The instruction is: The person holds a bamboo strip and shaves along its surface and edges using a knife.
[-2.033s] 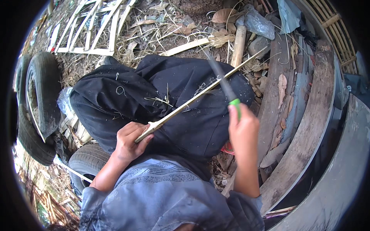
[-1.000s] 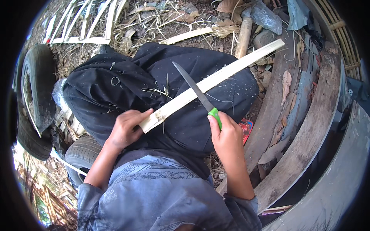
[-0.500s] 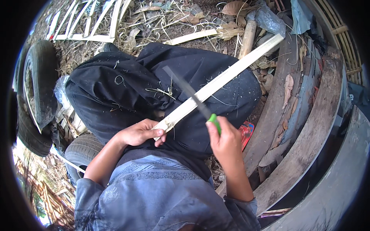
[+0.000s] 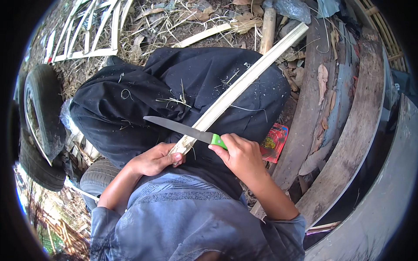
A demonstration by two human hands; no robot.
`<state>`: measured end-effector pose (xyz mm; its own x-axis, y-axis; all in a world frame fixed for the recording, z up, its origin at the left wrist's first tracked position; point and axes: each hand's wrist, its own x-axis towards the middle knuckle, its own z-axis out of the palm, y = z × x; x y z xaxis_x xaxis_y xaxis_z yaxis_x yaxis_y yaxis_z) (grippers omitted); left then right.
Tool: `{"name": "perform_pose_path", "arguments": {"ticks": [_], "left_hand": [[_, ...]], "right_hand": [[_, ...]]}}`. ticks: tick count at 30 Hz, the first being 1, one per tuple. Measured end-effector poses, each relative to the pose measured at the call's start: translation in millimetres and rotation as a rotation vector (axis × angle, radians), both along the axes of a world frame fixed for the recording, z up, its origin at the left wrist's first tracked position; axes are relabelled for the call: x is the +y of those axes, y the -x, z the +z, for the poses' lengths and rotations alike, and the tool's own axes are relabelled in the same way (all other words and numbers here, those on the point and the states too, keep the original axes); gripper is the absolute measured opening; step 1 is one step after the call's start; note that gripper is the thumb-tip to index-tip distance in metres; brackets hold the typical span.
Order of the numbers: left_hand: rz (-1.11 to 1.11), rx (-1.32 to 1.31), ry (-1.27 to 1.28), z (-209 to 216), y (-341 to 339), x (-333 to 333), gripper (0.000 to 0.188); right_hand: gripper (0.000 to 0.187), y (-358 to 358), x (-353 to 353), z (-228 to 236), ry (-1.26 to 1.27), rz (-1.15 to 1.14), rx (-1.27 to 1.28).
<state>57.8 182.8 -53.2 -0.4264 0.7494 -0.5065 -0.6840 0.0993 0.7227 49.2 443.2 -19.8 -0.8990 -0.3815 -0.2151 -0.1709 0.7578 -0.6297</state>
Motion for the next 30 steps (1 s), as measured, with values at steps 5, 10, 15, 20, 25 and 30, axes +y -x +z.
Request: {"name": "perform_pose_path", "arguments": {"ticks": [5,10,15,20,25,30], "left_hand": [[0.010,0.028,0.063,2,-7,-26,0.034],[-0.029,0.140,0.110,27,-15,-53,0.034],[-0.045,0.159,0.106,41,-35,-87,0.036],[-0.065,0.152,0.148,66,-48,-123,0.037],[-0.085,0.156,0.160,86,-64,-156,0.037],[0.077,-0.161,0.216,136,-106,-209,0.036]], "right_hand": [[0.033,-1,-5,-13,-0.028,-0.076,0.035],[0.033,6,0,-19,-0.051,-0.165,0.022],[0.033,5,-4,-19,-0.085,-0.229,0.027],[0.032,2,-11,-21,-0.102,-0.236,0.058],[0.031,8,-16,-20,-0.081,-0.266,0.077],[0.030,16,-19,-15,-0.039,-0.412,-0.016]]}}
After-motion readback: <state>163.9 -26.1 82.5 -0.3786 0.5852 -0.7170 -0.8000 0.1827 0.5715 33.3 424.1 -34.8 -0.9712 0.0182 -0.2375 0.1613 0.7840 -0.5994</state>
